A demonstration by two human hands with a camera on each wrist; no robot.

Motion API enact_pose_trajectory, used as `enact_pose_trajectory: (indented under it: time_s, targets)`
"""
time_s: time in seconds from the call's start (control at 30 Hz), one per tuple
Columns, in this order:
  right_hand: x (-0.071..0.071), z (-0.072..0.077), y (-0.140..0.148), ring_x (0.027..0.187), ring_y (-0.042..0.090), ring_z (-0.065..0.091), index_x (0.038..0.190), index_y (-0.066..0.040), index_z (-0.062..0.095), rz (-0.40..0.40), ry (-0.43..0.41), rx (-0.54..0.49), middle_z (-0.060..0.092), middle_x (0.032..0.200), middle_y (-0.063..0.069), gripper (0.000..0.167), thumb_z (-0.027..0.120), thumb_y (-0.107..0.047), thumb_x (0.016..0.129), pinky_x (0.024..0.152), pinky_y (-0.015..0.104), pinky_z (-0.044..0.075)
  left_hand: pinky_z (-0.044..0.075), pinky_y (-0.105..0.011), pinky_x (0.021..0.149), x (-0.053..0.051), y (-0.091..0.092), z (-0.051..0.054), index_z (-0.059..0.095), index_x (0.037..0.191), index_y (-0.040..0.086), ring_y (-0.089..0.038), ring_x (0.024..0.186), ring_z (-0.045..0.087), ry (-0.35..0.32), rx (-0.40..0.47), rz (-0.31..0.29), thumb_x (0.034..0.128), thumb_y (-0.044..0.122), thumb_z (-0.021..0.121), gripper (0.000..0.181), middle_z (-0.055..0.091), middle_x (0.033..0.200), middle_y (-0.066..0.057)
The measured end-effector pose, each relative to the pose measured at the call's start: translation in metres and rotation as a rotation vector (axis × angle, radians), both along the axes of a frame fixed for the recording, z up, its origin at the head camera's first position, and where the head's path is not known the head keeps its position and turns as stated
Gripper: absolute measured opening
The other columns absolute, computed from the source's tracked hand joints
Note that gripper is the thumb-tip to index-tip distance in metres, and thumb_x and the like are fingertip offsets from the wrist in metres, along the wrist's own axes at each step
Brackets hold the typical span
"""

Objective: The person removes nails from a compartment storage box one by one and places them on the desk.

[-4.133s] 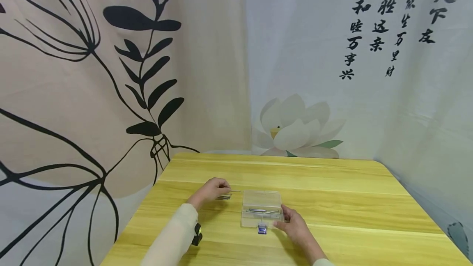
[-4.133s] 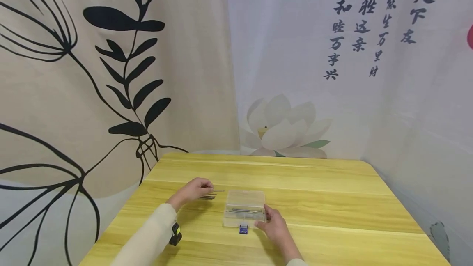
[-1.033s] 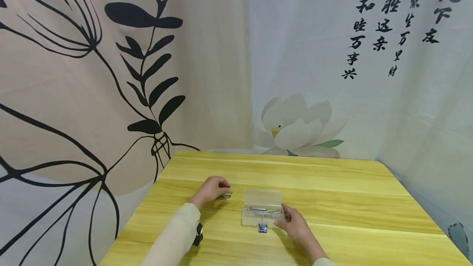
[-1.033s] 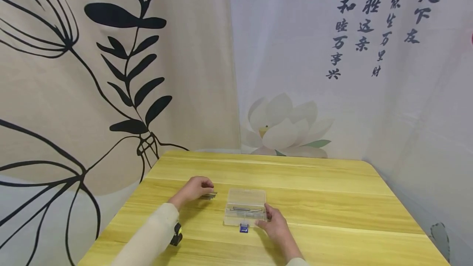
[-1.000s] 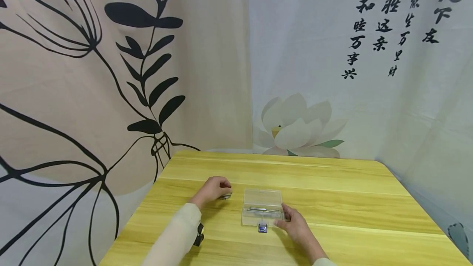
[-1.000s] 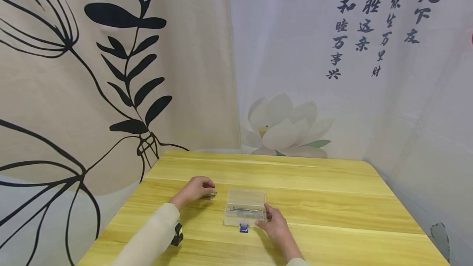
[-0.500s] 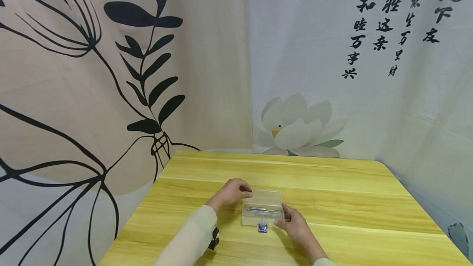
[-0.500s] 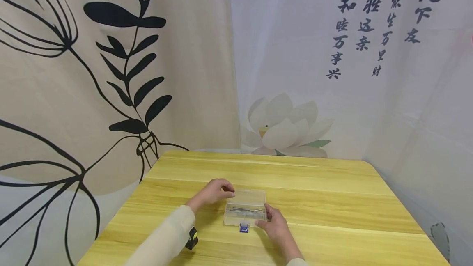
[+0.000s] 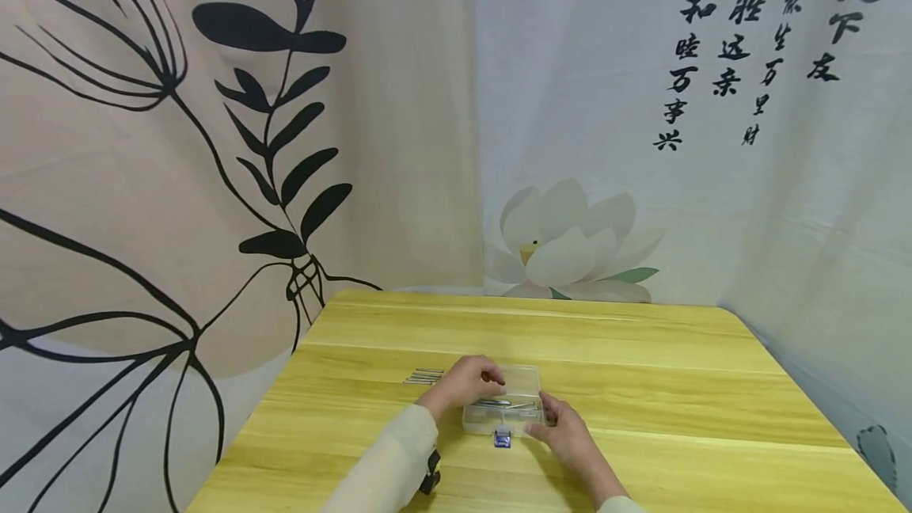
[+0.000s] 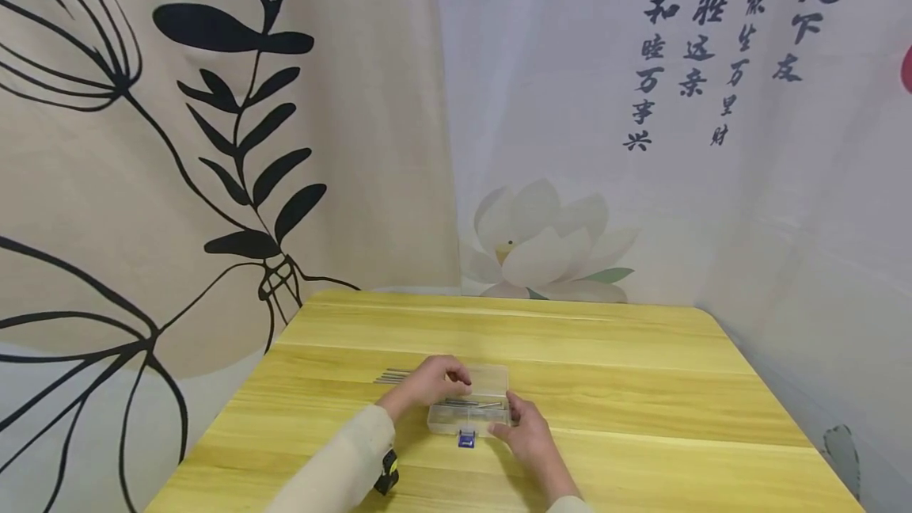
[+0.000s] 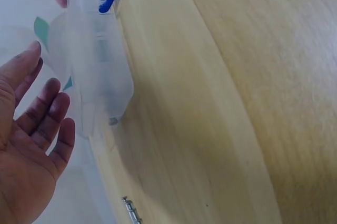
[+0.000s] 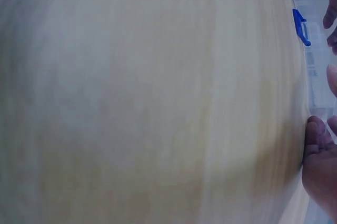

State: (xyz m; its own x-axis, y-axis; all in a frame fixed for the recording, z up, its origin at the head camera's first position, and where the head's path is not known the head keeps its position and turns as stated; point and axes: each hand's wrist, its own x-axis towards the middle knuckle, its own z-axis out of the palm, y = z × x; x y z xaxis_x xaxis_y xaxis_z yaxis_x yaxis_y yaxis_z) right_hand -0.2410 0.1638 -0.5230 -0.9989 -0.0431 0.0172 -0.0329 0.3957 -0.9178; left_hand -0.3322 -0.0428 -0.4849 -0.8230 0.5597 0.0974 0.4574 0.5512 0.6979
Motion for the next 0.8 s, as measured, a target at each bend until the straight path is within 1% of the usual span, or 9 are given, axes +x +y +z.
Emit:
enact_pose_trajectory:
  time_s: [0.13,0.27,0.43,0.53,0.67,0.8]
  targets:
    - [0.001,0.001,0.0,0.11,0.038,0.059,0.143,0.016,0.037,-0.006,-0.003,0.0,0.059,0.121,0.026,0.073,0.076,-0.009,0.086,0.094,0.052,0.047,0.048,-0.028,0.074,-0.001,0.0,-0.003,0.075,0.089,0.013,-0.006,0.081,0.055,-0.008,-0.017,0.012,0.0874,0.014,0.078,0.004,0.064,0.086,0.01]
    - [0.001,0.002,0.0,0.11,0.037,0.059,0.143,0.016,0.036,-0.002,-0.005,-0.012,0.06,0.12,0.026,0.074,0.076,-0.008,0.086,0.094,0.051,0.048,0.048,-0.031,0.079,-0.001,0.0,-0.007,0.076,0.088,0.014,-0.008,0.086,0.055,-0.022,-0.028,0.008,0.0866,0.017,0.079,0.004,0.064,0.089,0.01]
    - [0.0,0.002,0.0,0.111,0.036,0.06,0.143,0.017,0.035,0.01,-0.011,-0.019,0.061,0.121,0.026,0.074,0.076,-0.008,0.086,0.094,0.05,0.048,0.047,-0.032,0.08,0.001,0.003,-0.012,0.077,0.089,0.014,-0.008,0.087,0.055,-0.041,-0.018,0.004,0.0865,0.017,0.079,0.004,0.064,0.09,0.011]
    - [0.0,0.001,-0.001,0.111,0.036,0.06,0.144,0.016,0.035,0.009,-0.017,-0.017,0.061,0.122,0.025,0.074,0.076,-0.009,0.087,0.093,0.05,0.049,0.047,-0.03,0.078,0.002,0.005,-0.012,0.078,0.087,0.013,-0.008,0.084,0.054,-0.036,-0.022,-0.001,0.0858,0.016,0.079,0.003,0.063,0.088,0.01]
    - [0.001,0.001,-0.001,0.11,0.035,0.06,0.143,0.016,0.036,0.007,-0.016,-0.016,0.061,0.121,0.024,0.074,0.076,-0.009,0.086,0.092,0.049,0.05,0.047,-0.028,0.076,0.004,0.007,-0.011,0.078,0.083,0.013,-0.006,0.081,0.053,-0.018,-0.043,-0.006,0.0863,0.018,0.079,0.006,0.06,0.085,0.011]
    - [0.0,0.001,-0.001,0.109,0.035,0.06,0.143,0.016,0.036,0.005,-0.014,-0.016,0.062,0.121,0.024,0.074,0.076,-0.009,0.086,0.091,0.048,0.05,0.047,-0.026,0.075,0.005,0.009,-0.01,0.079,0.084,0.012,-0.004,0.081,0.053,-0.006,-0.057,-0.014,0.0862,0.018,0.079,0.007,0.06,0.085,0.011]
